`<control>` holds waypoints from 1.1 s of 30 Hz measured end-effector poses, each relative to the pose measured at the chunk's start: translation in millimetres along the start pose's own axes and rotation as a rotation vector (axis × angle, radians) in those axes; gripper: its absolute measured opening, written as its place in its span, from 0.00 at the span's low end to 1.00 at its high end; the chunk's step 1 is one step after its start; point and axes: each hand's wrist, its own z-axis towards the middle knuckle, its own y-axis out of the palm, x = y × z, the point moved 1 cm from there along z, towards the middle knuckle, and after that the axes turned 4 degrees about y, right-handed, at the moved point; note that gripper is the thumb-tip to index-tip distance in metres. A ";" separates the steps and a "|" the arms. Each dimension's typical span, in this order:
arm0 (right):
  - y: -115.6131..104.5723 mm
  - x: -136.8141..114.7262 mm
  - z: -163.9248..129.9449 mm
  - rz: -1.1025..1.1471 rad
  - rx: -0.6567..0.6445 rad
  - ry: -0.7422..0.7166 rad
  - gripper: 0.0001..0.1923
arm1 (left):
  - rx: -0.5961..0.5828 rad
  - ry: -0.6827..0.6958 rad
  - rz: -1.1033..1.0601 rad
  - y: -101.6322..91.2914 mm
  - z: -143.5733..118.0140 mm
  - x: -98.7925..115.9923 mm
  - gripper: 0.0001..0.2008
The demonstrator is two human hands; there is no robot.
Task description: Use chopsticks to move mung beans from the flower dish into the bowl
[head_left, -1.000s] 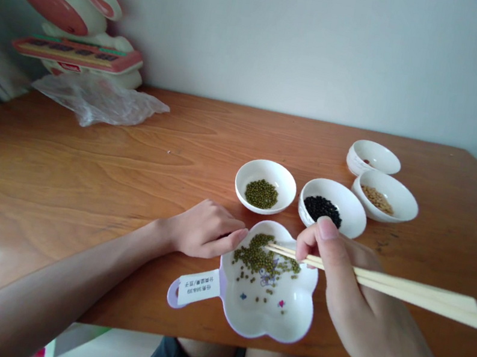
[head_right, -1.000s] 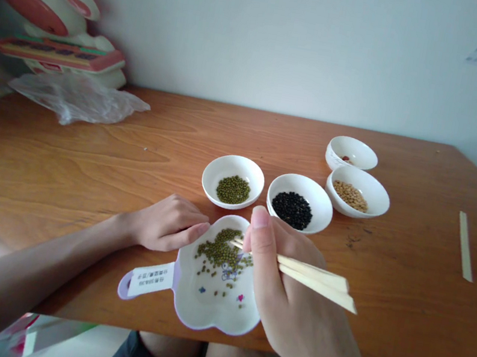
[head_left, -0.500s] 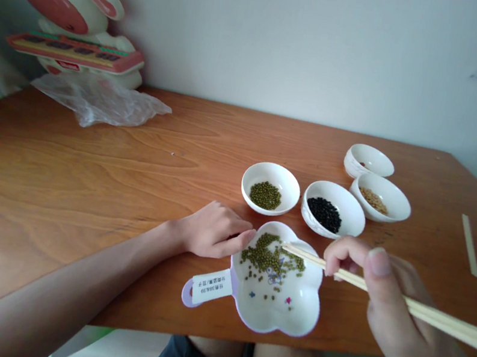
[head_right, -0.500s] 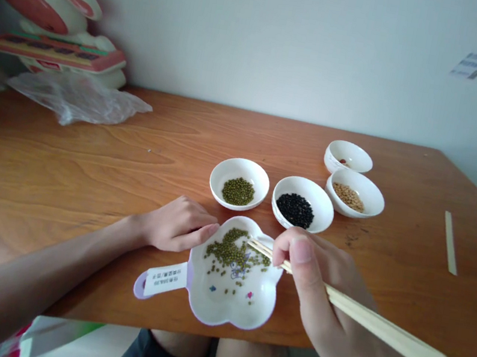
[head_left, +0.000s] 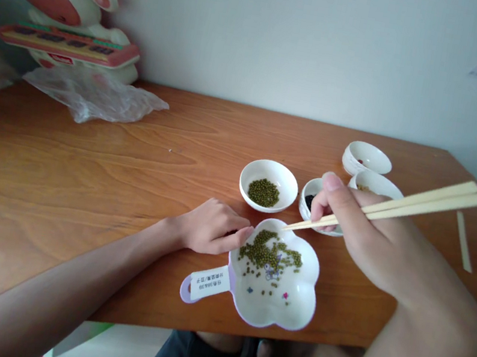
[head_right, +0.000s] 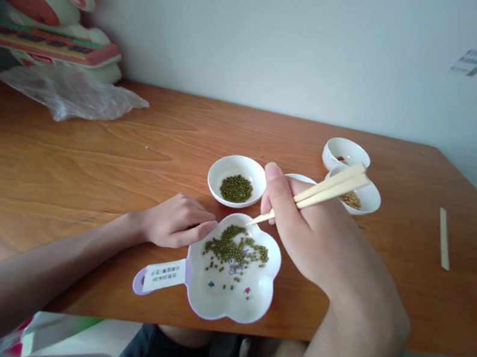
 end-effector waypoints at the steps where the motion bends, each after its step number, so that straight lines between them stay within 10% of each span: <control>1: 2.0 -0.8 -3.0 0.005 -0.024 -0.008 0.29 | 0.001 0.002 -0.003 0.0 0.1 0.0 0.21; 11: 10.6 33.1 -51.4 0.246 -0.071 -0.088 0.23 | 0.020 0.009 -0.027 0.8 0.4 0.0 0.20; 33: 24.5 51.4 -46.1 0.330 -0.223 -0.167 0.23 | -0.022 -0.026 -0.097 -0.6 -0.4 0.4 0.17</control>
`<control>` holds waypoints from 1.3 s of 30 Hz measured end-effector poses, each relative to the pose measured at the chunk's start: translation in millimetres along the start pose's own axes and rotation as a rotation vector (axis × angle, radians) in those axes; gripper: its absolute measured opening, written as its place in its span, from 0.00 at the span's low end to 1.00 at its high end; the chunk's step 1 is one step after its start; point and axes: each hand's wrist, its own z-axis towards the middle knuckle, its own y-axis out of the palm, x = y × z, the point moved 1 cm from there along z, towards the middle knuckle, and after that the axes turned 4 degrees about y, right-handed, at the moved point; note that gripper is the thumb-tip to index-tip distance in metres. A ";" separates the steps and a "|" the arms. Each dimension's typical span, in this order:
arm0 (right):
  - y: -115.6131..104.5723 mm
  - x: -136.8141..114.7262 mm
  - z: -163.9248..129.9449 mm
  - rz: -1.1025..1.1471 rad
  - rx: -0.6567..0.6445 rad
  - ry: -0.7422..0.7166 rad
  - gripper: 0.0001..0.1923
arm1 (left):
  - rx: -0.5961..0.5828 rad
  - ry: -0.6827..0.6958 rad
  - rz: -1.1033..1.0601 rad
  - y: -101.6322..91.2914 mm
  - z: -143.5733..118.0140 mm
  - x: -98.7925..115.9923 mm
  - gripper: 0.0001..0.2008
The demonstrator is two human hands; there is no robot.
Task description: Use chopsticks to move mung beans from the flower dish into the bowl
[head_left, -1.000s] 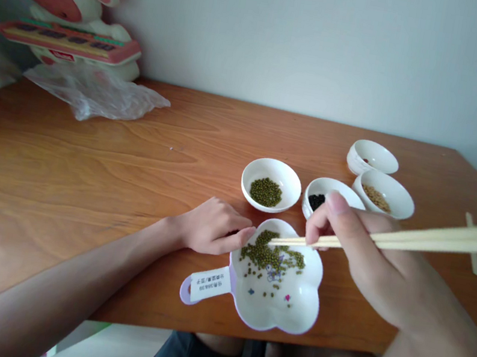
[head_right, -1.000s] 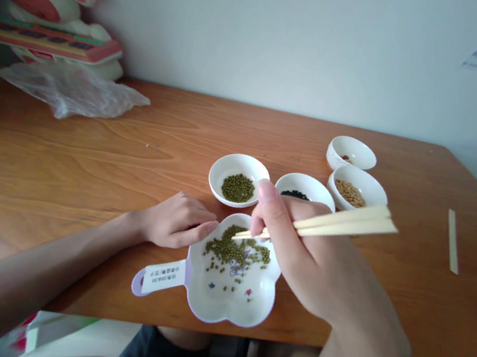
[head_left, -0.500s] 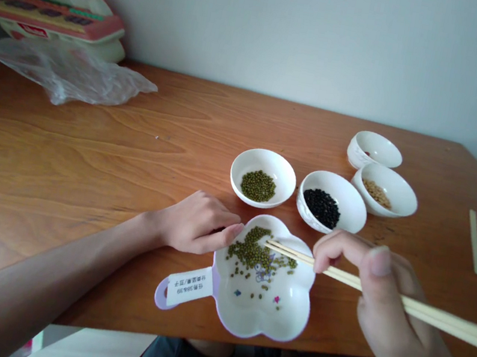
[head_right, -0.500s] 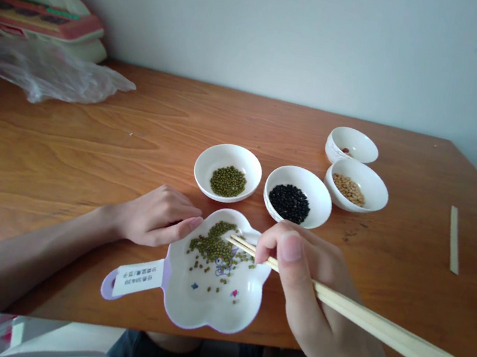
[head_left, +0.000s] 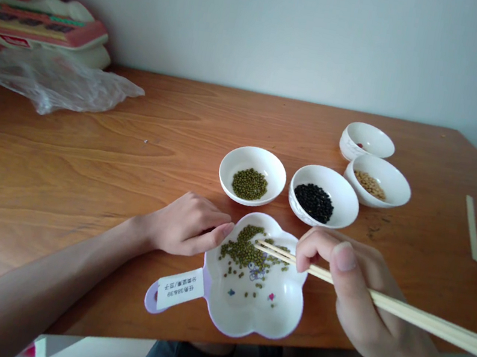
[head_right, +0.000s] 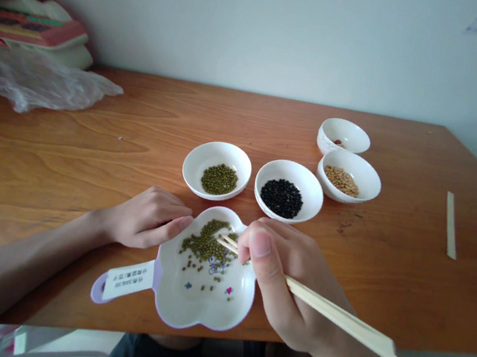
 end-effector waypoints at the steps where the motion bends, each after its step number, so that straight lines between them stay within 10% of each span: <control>1: 0.5 -0.2 -0.2 -0.009 0.016 -0.003 0.22 | -0.006 -0.004 0.000 0.1 -0.3 -0.3 0.17; 39: 11.1 0.9 5.0 -0.011 0.103 -0.197 0.22 | -0.029 -0.001 0.005 0.9 -0.7 -1.1 0.16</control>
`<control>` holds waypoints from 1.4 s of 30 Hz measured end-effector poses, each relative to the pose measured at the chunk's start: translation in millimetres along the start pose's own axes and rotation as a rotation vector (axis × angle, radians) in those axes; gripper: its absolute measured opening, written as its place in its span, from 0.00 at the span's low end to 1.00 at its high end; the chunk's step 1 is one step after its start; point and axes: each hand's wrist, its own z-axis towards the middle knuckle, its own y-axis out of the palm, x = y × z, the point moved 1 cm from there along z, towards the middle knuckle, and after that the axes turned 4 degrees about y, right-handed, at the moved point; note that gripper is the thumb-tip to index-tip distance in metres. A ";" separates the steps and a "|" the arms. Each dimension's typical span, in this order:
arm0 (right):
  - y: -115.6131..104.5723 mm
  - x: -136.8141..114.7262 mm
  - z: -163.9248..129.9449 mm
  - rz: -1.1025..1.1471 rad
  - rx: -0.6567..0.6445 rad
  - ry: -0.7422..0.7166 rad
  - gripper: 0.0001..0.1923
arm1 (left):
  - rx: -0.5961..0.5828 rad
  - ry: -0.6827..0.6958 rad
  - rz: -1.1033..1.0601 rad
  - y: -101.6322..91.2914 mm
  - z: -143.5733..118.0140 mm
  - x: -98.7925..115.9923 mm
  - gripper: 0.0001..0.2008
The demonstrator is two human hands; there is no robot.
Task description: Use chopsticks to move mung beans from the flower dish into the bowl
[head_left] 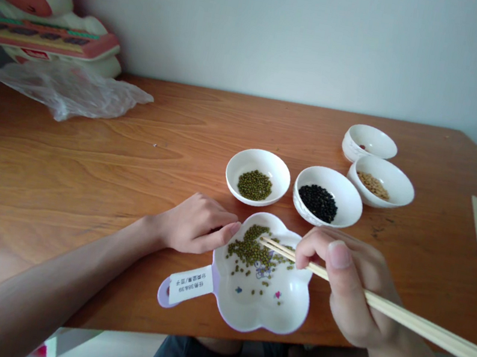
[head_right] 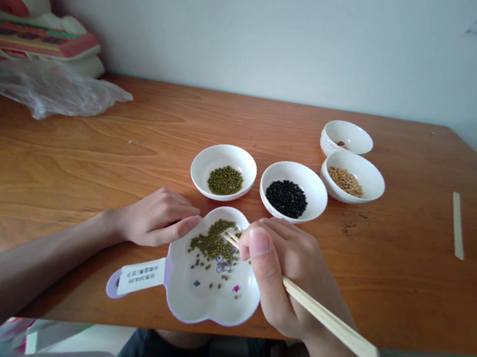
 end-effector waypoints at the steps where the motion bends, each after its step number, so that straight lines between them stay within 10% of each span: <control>1: -0.1 -0.9 0.4 0.001 -0.013 0.006 0.23 | 0.000 -0.001 0.002 -0.1 0.0 0.2 0.16; 25: -8.9 -3.9 -1.1 0.036 0.186 0.000 0.24 | 0.011 0.010 0.025 0.0 0.4 -0.6 0.17; 42: -13.3 -5.8 2.5 -0.125 -0.080 0.261 0.16 | 0.031 0.025 0.049 -0.2 0.8 0.4 0.18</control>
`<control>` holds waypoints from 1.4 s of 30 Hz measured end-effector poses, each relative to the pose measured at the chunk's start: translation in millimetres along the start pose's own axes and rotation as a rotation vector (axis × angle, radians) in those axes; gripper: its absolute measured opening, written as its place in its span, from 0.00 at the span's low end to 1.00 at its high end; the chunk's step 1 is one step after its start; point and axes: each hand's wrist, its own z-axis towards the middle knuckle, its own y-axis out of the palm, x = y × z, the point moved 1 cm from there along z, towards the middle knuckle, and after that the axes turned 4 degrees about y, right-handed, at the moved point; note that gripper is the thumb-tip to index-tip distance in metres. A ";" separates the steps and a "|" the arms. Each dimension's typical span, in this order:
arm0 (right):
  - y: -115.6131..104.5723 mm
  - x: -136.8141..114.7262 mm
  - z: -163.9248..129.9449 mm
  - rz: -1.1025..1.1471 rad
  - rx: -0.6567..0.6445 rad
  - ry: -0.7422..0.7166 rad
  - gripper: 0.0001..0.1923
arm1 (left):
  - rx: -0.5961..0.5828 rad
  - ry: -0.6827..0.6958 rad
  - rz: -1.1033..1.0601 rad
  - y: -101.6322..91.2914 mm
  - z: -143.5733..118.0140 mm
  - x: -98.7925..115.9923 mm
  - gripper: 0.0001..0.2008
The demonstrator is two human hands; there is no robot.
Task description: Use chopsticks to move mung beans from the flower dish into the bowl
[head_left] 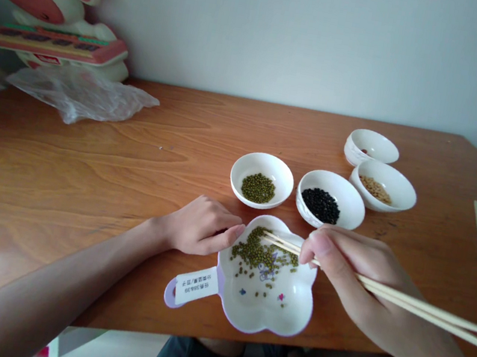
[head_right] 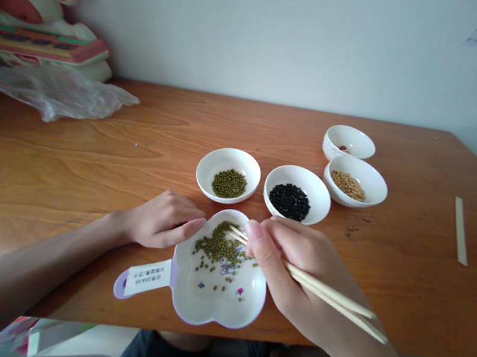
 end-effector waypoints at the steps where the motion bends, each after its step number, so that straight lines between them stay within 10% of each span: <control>1: -0.7 1.5 -0.9 0.020 0.014 -0.001 0.15 | 0.001 0.001 0.001 0.1 0.0 -0.1 0.18; 42: 2.7 0.7 -5.1 0.217 0.012 -0.166 0.28 | -0.004 -0.003 -0.006 -1.3 0.2 1.1 0.18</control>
